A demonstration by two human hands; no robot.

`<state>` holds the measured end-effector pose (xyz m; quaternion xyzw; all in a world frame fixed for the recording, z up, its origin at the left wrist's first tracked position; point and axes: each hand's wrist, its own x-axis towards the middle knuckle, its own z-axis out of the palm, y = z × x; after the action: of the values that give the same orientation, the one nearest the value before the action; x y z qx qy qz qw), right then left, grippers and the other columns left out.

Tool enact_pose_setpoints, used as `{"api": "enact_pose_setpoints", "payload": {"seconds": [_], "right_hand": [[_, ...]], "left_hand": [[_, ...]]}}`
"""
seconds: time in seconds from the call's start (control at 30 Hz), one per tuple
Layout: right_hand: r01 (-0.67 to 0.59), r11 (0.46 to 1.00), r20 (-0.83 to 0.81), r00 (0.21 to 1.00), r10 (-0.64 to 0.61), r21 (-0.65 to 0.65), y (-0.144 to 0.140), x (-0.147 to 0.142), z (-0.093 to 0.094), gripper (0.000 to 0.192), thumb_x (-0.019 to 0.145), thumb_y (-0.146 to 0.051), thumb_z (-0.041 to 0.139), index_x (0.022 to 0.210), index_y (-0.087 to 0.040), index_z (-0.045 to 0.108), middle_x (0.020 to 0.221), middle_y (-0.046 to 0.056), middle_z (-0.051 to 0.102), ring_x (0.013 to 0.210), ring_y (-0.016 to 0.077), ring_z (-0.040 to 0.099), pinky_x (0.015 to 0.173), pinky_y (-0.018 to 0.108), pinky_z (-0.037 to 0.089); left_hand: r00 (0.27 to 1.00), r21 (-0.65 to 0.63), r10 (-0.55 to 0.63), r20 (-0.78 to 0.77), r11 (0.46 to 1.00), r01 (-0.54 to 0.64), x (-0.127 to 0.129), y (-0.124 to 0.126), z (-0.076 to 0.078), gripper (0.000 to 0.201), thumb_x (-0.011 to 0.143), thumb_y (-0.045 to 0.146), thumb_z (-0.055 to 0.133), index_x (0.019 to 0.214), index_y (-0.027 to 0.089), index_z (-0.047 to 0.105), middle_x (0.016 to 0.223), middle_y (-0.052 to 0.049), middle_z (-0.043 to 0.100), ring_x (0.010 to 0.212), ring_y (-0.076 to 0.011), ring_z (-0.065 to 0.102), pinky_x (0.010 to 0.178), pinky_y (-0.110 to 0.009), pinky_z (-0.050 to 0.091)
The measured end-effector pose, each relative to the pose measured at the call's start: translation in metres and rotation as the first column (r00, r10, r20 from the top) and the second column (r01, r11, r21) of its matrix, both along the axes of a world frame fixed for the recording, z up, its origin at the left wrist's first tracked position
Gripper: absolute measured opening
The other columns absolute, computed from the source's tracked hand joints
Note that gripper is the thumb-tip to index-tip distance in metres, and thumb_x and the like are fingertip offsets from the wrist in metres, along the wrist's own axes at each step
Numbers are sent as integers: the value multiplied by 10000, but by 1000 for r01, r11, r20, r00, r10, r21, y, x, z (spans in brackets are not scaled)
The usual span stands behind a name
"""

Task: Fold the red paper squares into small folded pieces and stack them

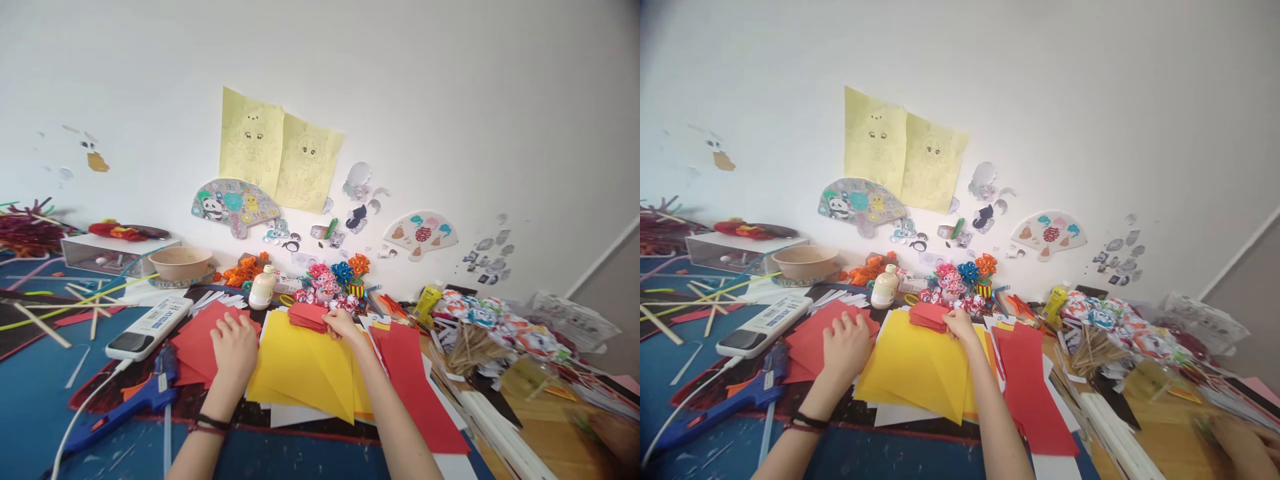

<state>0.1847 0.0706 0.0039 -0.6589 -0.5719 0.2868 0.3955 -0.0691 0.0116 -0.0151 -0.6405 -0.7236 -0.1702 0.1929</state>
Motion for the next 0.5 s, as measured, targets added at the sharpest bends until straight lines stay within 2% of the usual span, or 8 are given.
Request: {"api": "enact_pose_setpoints", "payload": {"seconds": [0.1,0.2,0.27,0.4,0.5], "right_hand": [[86,994,80,993,-92,70,-12,1,-2,339,758,-338,593,465,-185,518,488,33,587,490,135,527,469,213,315],[114,971,100,985,-138,209,-31,-7,-12,325,822,-387,502,603,-180,623,653,56,661,619,170,573,537,232,342],[62,958,44,996,-77,280,-43,-17,-23,336,836,-398,469,669,-176,658,658,42,652,628,172,573,547,233,352],[16,979,-166,986,18,201,-58,-33,-42,334,822,-410,479,713,-154,663,437,-37,441,419,121,405,438,222,284],[-24,984,-292,954,76,178,-61,-38,-45,323,808,-426,517,747,-141,657,431,-54,409,392,100,360,402,209,269]], "left_hand": [[998,-85,54,31,995,-51,-5,-2,-1,370,800,214,478,1055,4,644,1078,-313,611,972,-442,559,765,-516,365],[992,-187,-3,122,982,27,-8,-4,3,294,807,163,440,878,52,703,867,-247,672,852,-401,607,727,-504,372],[984,-227,-59,170,969,97,-9,-6,8,294,805,116,418,816,79,709,788,-211,677,804,-373,626,718,-489,378],[980,-259,-85,177,957,129,-10,-12,21,300,811,104,403,808,96,703,795,-198,685,764,-348,643,726,-486,391],[982,-180,-96,161,976,124,-5,-15,34,357,829,97,339,792,95,693,755,-195,682,743,-330,647,714,-431,395]]}}
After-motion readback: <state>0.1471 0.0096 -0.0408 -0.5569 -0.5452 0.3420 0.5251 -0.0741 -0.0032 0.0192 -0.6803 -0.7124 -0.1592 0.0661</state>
